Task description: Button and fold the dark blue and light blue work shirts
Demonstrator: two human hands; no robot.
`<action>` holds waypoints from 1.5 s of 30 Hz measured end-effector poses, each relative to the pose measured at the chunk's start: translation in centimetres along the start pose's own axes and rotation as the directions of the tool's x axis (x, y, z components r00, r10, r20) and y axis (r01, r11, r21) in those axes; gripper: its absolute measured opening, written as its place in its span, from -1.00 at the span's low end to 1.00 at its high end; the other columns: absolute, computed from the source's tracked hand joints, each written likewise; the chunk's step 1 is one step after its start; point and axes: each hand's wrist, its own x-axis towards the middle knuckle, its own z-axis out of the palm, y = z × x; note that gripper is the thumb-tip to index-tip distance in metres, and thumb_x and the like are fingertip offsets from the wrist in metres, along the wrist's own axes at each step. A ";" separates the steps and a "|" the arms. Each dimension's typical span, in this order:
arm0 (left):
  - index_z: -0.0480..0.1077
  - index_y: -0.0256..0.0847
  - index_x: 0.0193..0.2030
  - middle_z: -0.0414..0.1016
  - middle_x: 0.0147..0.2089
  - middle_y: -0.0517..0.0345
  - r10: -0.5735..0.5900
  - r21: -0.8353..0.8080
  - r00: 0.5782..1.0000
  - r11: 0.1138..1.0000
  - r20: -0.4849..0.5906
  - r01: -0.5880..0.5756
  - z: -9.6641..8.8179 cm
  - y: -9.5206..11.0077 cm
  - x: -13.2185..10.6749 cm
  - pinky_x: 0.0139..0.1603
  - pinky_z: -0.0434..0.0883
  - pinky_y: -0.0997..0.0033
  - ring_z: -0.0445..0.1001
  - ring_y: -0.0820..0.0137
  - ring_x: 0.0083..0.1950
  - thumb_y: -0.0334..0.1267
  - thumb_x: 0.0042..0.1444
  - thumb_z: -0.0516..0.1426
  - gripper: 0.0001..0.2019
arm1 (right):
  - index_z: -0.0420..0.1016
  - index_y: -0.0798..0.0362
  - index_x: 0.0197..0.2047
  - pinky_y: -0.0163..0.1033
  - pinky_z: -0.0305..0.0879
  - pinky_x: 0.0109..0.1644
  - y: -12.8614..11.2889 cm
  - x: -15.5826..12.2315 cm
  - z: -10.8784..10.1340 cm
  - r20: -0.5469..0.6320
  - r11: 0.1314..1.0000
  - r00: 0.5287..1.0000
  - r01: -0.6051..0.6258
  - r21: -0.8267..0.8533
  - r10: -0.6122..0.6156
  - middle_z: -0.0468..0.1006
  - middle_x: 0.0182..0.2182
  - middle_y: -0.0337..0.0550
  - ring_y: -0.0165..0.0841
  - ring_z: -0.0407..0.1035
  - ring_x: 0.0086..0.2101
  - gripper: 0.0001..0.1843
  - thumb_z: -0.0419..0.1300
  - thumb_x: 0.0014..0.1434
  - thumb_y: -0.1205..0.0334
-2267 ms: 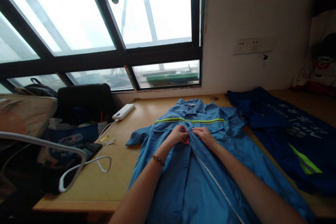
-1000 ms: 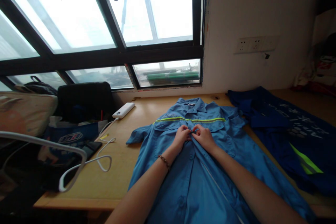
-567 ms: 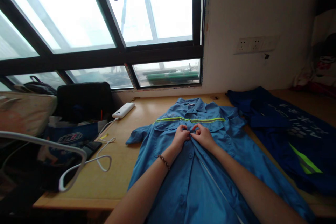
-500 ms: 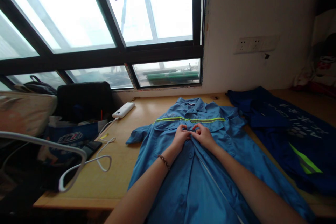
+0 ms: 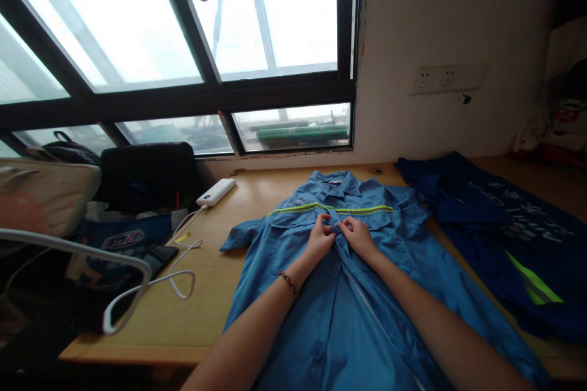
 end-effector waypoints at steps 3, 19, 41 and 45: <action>0.08 -0.24 -0.19 0.02 -0.69 0.48 0.037 0.063 0.999 0.997 0.014 -0.038 -0.1 -0.2 0.0 -0.66 -0.05 0.67 0.03 0.65 -0.69 -0.55 -0.21 0.02 -0.62 | 0.28 0.07 -0.58 -0.37 0.02 -0.51 0.1 0.1 0.0 -0.002 1.000 1.000 -0.009 -0.020 0.009 0.28 -0.73 -0.31 -0.45 0.19 -0.64 -0.73 0.02 0.05 0.09; 0.16 -0.27 -0.06 0.09 -0.63 0.41 0.258 0.269 0.965 0.927 0.050 -0.262 -2.5 -1.2 6.6 -0.59 0.03 0.62 0.09 0.61 -0.62 -0.49 -0.13 0.05 -0.59 | 0.30 0.08 -0.18 -0.24 0.19 -0.17 -2.2 -2.3 -0.8 0.064 0.856 0.989 0.150 -0.494 -0.136 0.38 -0.22 -0.03 -0.27 0.27 -0.22 -0.75 0.09 0.03 0.22; 0.11 -0.24 0.01 0.18 -0.64 0.42 0.127 0.035 0.992 0.991 0.000 -0.127 -2.6 -0.4 5.9 -0.71 0.23 0.62 0.17 0.61 -0.73 -0.35 -0.11 0.06 -0.54 | 0.34 0.07 -0.47 -0.30 0.14 -0.24 -3.4 -3.6 -1.4 0.198 0.888 0.955 0.279 -0.365 -0.219 0.41 -0.48 -0.16 -0.34 0.24 -0.32 -0.70 0.06 0.07 0.00; 0.12 -0.25 -0.01 0.23 -0.62 0.38 0.149 0.060 0.988 0.987 -0.044 -0.147 -2.2 -0.2 5.5 -0.75 0.21 0.62 0.18 0.60 -0.74 -0.37 -0.10 0.04 -0.57 | 0.32 0.06 -0.45 -0.33 0.11 -0.35 -3.4 -3.6 -1.3 0.197 0.902 0.966 0.230 -0.365 -0.167 0.39 -0.51 -0.19 -0.37 0.25 -0.41 -0.72 0.08 0.05 0.00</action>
